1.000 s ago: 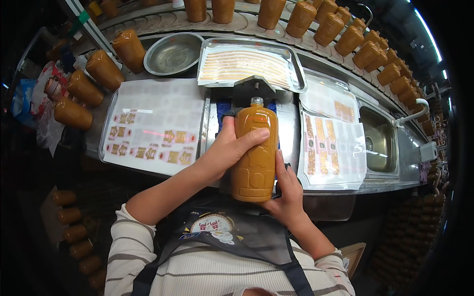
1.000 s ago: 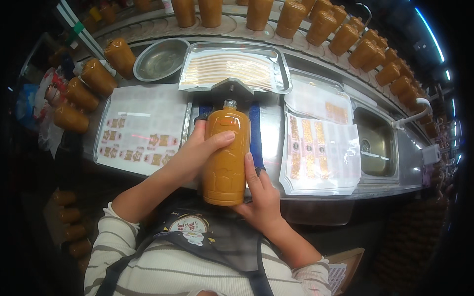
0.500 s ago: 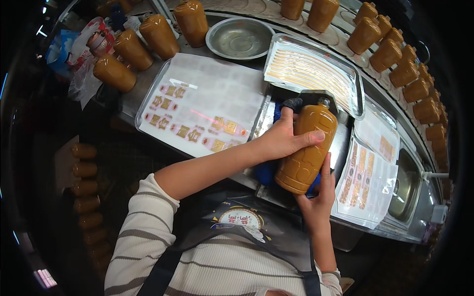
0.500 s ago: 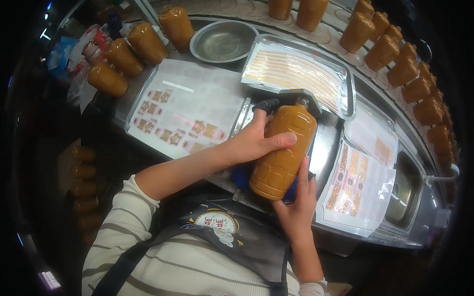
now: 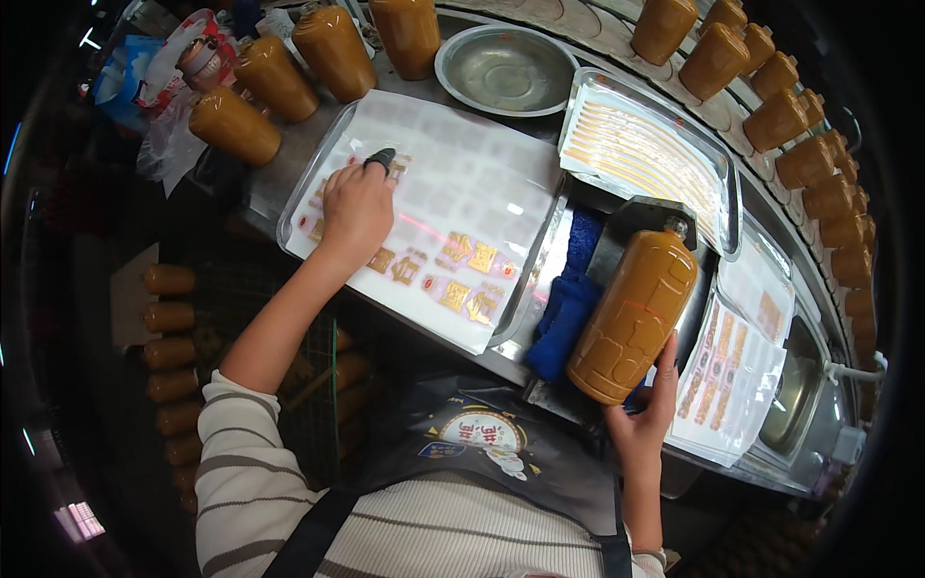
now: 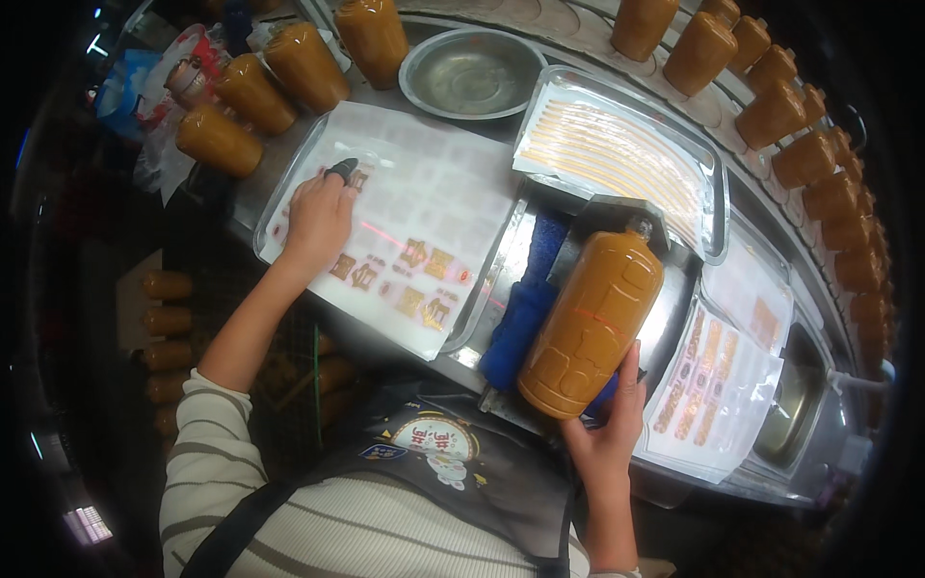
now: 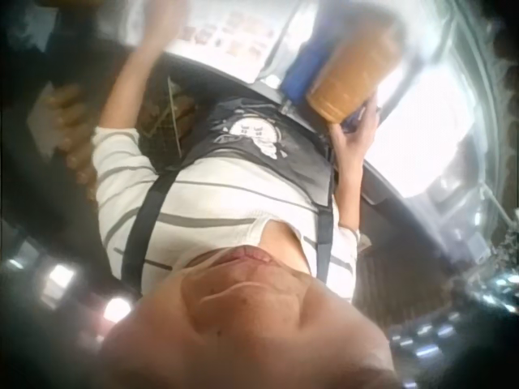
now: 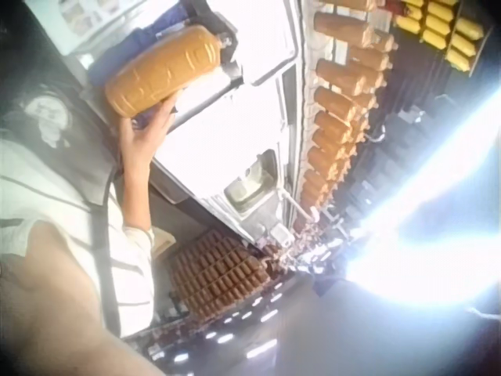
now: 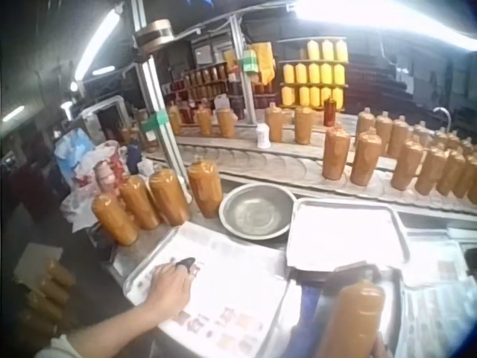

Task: The person applies adhesive labels to amber-colored bottles one at a time. They peel each label from a backing sheet, position it on the bottle, and smooth it down with their fingers. Finished bottles are placed on a nearby table.

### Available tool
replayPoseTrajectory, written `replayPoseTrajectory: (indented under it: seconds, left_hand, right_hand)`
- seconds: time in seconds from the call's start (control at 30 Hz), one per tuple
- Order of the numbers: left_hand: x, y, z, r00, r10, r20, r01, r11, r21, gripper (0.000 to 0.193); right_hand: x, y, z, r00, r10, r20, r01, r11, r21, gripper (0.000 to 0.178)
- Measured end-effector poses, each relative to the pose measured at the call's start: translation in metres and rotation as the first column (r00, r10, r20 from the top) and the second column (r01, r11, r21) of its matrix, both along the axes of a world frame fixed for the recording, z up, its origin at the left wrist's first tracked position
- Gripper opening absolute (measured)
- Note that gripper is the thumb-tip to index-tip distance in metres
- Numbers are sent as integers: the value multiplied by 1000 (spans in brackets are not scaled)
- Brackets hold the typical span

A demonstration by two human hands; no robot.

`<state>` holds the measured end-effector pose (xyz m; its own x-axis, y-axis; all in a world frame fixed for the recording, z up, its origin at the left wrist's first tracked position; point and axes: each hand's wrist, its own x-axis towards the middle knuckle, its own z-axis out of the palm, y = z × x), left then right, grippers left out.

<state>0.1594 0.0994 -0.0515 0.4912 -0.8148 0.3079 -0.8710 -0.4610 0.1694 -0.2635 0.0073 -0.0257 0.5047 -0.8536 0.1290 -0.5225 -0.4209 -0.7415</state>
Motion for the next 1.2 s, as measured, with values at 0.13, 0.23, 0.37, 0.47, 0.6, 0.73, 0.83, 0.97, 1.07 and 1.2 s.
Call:
replayPoseTrajectory:
  seconds: [0.13,0.23,0.37,0.47,0.6,0.73,0.83,0.97,1.07,1.2]
  left_hand:
    - [-15,-8,-4,952,-300,-58,292,950,-110,16]
    - [-8,-9,1,953,-198,-229,170,976,-138,20]
    - [30,-30,1,922,17,-386,-93,980,-179,32]
    - [53,-50,-8,980,-29,-199,-1,989,-146,40]
    - [84,-80,-8,980,-159,123,177,973,-150,46]
    - [104,-106,-7,745,-325,-582,182,939,-291,28]
    - [113,-113,-14,555,-381,-739,32,898,-439,23]
    - [96,-111,-8,692,-307,-653,-43,886,-462,18]
    - [73,-92,4,849,-313,-425,73,868,-492,16]
    - [36,-90,42,931,-326,-165,229,872,-433,24]
  right_hand:
    - [0,1,2,1000,-12,-2,12,999,32,100]
    - [1,1,1,1000,-15,0,15,1000,27,100]
    - [1,2,0,1000,-11,-3,11,1000,12,101]
    - [0,0,-1,1000,22,-17,-23,999,-40,101]
    - [3,2,2,1000,2,-29,-2,1000,-13,100]
    - [3,2,3,998,15,-54,-18,999,-51,100]
    - [2,1,2,998,28,-50,-32,998,-62,101]
    - [1,2,7,998,20,-64,-20,1000,-8,103]
    - [0,-1,8,997,31,-71,-30,999,19,103]
    - [-1,-4,4,997,47,-61,-49,998,-29,103]
